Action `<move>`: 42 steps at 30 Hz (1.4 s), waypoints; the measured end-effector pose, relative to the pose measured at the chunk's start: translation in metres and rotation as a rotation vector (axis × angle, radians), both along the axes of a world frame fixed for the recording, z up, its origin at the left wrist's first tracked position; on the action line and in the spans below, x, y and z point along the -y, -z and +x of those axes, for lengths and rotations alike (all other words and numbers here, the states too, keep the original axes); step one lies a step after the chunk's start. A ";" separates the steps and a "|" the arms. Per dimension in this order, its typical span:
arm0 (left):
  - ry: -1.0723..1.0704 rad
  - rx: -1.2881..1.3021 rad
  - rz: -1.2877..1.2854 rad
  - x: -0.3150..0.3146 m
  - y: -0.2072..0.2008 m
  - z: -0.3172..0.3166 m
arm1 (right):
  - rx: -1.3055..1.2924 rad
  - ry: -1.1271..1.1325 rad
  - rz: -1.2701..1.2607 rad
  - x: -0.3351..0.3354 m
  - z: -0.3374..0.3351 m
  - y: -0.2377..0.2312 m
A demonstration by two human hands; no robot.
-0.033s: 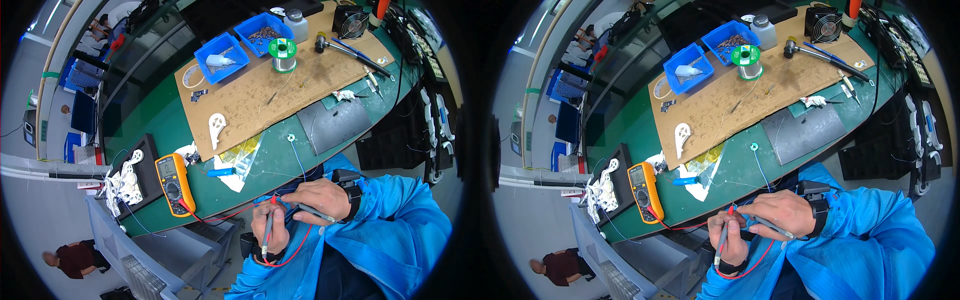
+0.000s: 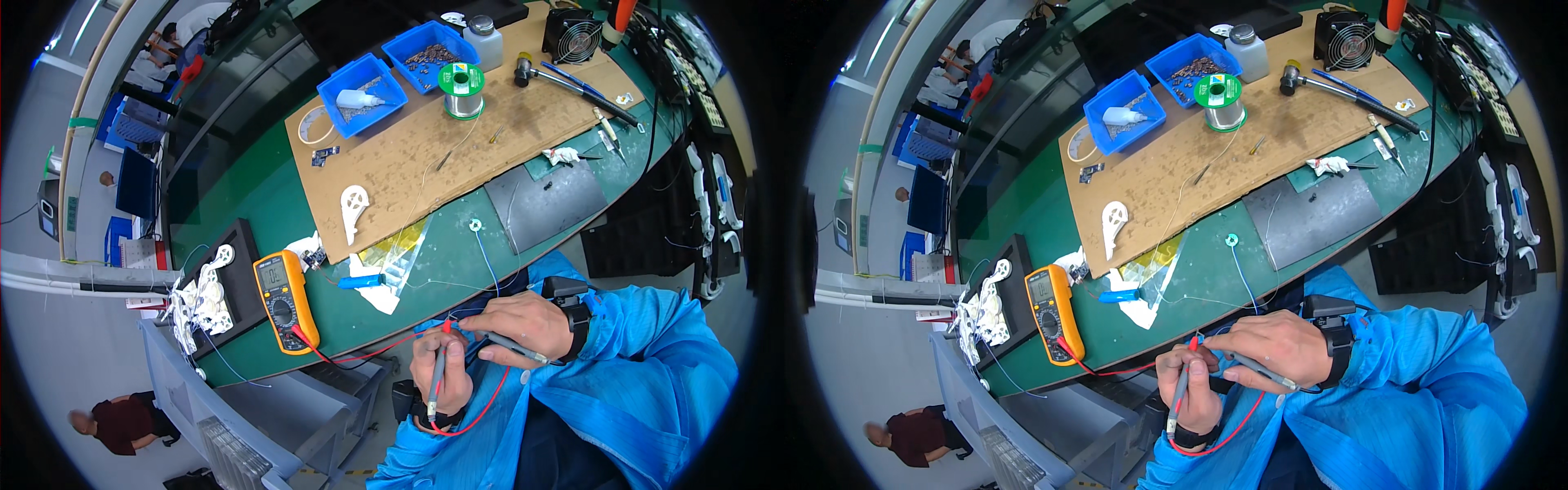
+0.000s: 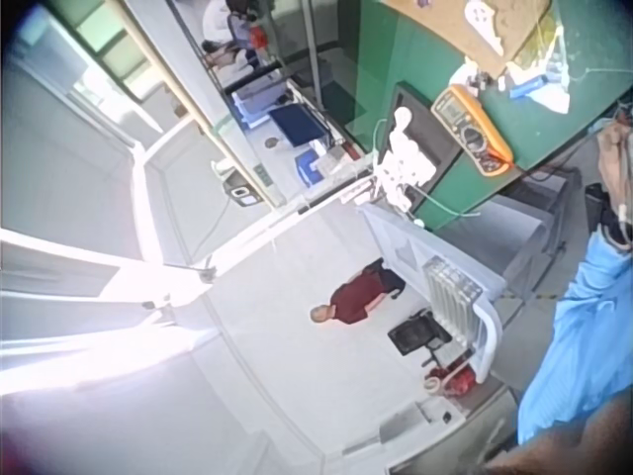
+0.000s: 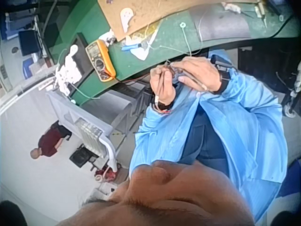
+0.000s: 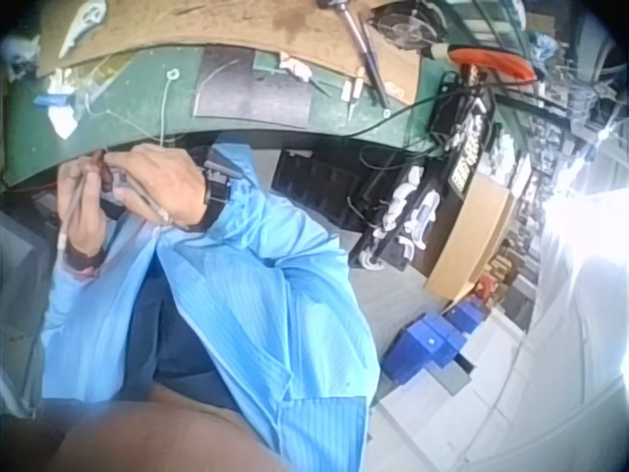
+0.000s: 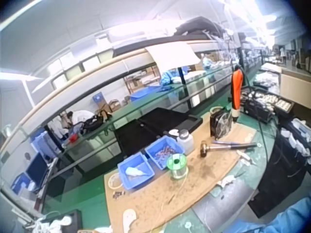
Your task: Testing an electronic circuit board with a multimeter and marking components with a pen.
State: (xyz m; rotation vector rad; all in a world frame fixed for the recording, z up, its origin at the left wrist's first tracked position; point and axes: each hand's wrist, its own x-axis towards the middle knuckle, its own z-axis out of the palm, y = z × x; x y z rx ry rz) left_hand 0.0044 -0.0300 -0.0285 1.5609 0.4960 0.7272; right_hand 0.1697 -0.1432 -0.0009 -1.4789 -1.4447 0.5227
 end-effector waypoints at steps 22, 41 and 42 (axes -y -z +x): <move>-0.046 -0.009 0.009 0.006 -0.008 0.006 | -0.044 0.039 0.018 0.008 0.006 -0.002; 0.000 -0.179 0.222 0.003 -0.017 0.004 | 0.099 0.150 0.081 -0.003 0.017 -0.016; -0.006 -0.183 0.197 0.007 -0.015 0.003 | 0.087 0.135 0.054 -0.003 0.015 -0.016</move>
